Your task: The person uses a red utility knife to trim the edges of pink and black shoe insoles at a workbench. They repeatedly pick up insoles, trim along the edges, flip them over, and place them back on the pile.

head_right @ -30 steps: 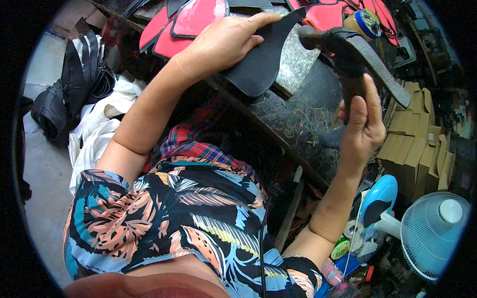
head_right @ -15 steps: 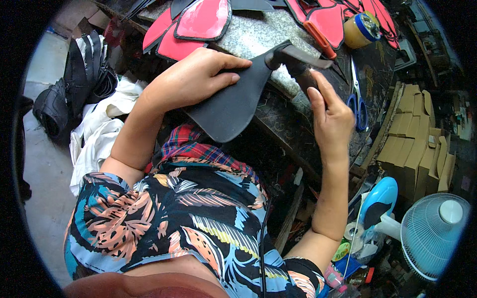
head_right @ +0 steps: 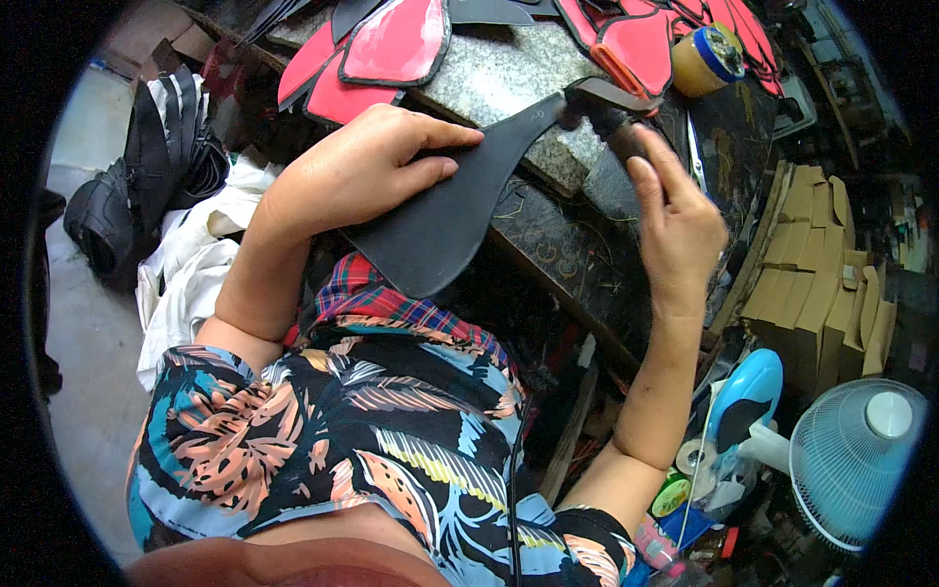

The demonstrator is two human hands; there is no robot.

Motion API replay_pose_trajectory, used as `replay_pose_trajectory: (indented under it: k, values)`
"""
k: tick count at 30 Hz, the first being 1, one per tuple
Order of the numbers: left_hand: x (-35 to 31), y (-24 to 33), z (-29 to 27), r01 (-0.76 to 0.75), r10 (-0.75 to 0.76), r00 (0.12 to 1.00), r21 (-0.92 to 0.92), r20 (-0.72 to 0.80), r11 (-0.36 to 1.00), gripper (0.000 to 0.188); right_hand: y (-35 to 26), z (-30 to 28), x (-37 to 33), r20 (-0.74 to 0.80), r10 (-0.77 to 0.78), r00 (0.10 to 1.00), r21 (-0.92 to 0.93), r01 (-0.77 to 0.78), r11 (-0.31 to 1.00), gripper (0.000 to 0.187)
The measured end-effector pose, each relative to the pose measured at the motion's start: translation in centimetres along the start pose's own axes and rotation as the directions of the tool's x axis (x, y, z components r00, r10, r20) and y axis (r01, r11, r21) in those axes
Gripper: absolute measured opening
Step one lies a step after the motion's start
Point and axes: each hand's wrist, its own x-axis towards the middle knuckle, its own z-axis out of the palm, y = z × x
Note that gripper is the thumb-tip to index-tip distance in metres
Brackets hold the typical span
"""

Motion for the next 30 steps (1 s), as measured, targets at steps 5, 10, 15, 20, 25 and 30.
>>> replay_pose_trajectory:
  k: [5,10,15,20,25,30]
  values:
    - [0.1,0.0,0.0,0.003,-0.003,1.0,-0.002,-0.002,1.0,0.035,0.1,-2.1,0.3,-0.128,0.117,0.985,0.295,-0.075,0.953,0.033]
    - [0.2,0.1,-0.2,0.035,-0.035,0.998,-0.004,0.042,0.999,0.036,-0.9,0.7,0.5,0.167,0.182,0.969,0.078,-0.197,0.977,0.037]
    - [0.2,-0.3,0.2,0.035,-0.034,0.999,-0.049,0.009,0.998,0.035,-0.9,-1.0,0.5,-0.062,-0.037,0.997,0.094,0.043,0.995,0.037]
    - [1.3,-0.6,1.2,0.009,-0.01,0.999,-0.023,-0.035,1.0,0.033,-2.1,0.6,-0.8,0.056,0.09,0.994,0.285,-0.103,0.953,0.035]
    - [1.7,-0.8,1.5,0.024,-0.024,0.999,-0.017,-0.021,1.0,0.033,-1.9,-0.3,-0.2,0.017,-0.099,0.995,0.113,0.096,0.989,0.032]
    - [1.8,-0.7,1.5,0.018,-0.018,1.0,-0.013,-0.02,1.0,0.033,-1.7,-0.4,-0.1,-0.066,0.156,0.985,0.471,-0.107,0.876,0.035]
